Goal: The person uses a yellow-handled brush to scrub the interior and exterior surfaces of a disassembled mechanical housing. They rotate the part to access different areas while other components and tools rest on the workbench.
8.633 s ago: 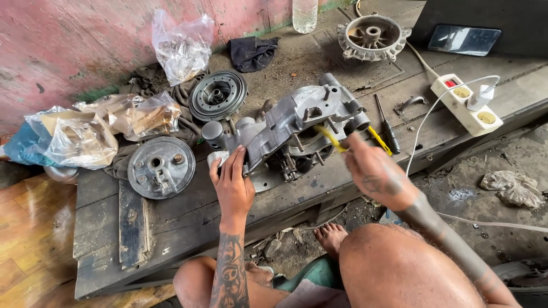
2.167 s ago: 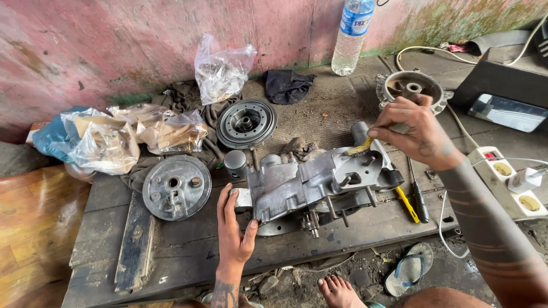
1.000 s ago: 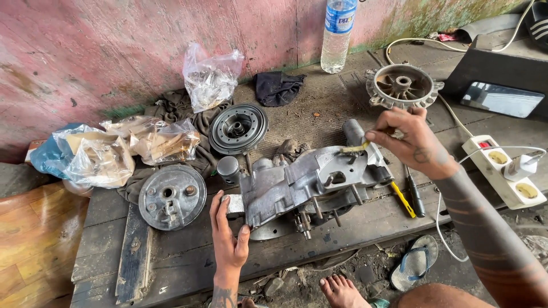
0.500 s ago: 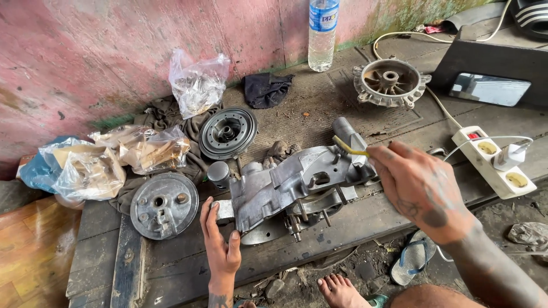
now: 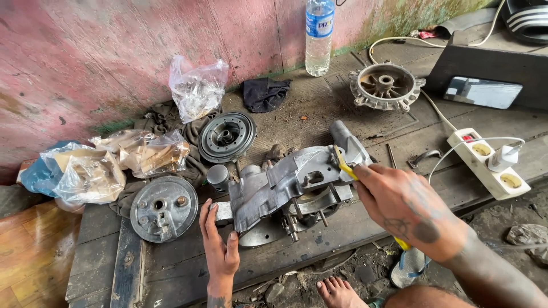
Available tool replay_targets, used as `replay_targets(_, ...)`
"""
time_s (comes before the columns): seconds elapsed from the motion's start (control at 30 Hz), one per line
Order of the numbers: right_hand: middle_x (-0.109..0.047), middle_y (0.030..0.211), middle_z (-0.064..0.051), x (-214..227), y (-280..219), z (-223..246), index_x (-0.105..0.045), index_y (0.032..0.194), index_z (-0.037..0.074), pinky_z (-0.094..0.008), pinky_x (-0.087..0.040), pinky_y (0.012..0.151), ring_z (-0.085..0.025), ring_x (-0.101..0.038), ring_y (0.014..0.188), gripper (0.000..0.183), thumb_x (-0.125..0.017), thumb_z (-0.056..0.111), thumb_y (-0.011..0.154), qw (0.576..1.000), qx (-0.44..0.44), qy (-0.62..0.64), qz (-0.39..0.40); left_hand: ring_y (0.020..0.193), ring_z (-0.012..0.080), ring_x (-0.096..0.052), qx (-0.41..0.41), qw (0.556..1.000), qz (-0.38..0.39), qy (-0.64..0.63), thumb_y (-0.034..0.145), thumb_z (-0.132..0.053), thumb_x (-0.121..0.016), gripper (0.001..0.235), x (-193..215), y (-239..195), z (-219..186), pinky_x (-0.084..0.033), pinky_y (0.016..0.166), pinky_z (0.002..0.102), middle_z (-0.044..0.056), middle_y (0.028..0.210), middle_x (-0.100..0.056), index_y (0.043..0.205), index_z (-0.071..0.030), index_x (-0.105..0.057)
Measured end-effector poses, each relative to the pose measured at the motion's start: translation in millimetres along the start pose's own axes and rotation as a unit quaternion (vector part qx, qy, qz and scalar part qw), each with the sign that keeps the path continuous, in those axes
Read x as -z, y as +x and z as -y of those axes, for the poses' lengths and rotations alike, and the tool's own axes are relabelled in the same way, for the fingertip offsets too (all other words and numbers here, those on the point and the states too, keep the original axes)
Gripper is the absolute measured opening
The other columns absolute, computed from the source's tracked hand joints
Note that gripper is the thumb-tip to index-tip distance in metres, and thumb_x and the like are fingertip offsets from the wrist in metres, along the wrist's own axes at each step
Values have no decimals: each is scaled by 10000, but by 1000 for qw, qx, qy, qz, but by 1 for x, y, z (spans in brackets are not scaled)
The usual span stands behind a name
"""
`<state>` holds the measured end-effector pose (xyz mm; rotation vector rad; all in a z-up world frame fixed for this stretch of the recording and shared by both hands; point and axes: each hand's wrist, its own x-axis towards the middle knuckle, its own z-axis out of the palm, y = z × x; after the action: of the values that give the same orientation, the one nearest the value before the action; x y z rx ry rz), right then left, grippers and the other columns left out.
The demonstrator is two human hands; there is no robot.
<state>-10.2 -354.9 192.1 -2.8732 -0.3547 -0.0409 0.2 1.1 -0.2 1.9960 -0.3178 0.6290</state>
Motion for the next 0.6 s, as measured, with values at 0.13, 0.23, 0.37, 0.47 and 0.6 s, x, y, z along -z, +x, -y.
replay_targets(0.13, -652, 744, -28, 3, -4, 7, -534, 981, 175, -526, -532, 535, -358, -663, 582, 164, -499, 333, 1012, 998, -42, -33, 33, 1533, 370, -329, -21, 1000, -3, -7, 1053, -567, -396, 710, -1, -1, 2, -341, 1255, 527, 203, 1612, -316, 1516, -28, -375)
replay_targets(0.23, -667, 746, -40, 6, -2, 10, -560, 893, 148, -534, -503, 559, -388, -655, 614, 199, -526, 318, 992, 998, -62, -24, 14, 1526, 364, -339, -10, 1000, -1, -6, 1042, -599, -391, 743, 0, 0, 0, -344, 1255, 519, 204, 1611, -315, 1518, -29, -373)
replay_targets(0.37, -652, 756, -38, 4, 4, 6, -564, 944, 151, -533, -524, 554, -360, -651, 616, 162, -512, 295, 997, 997, -60, -44, 13, 1528, 369, -334, -15, 1000, -2, -3, 1045, -601, -385, 742, -1, -1, 1, -344, 1254, 526, 203, 1614, -312, 1519, -30, -373)
replay_targets(0.47, -630, 682, -22, 7, 1, 7, -572, 879, 132, -484, -517, 492, -294, -616, 476, 175, -525, 238, 1009, 999, -25, -18, -7, 1534, 368, -330, -18, 1000, 3, -1, 1046, -591, -389, 737, 1, -3, 0, -346, 1252, 524, 195, 1620, -313, 1518, -26, -374)
replay_targets(0.6, -650, 718, -2, 3, -5, 13, -544, 946, 168, -497, -539, 472, -309, -650, 510, 165, -510, 319, 1005, 996, -58, -69, 1, 1534, 370, -329, -10, 1000, 8, 2, 1049, -603, -374, 740, 1, 0, -3, -350, 1252, 532, 193, 1625, -300, 1523, -34, -363)
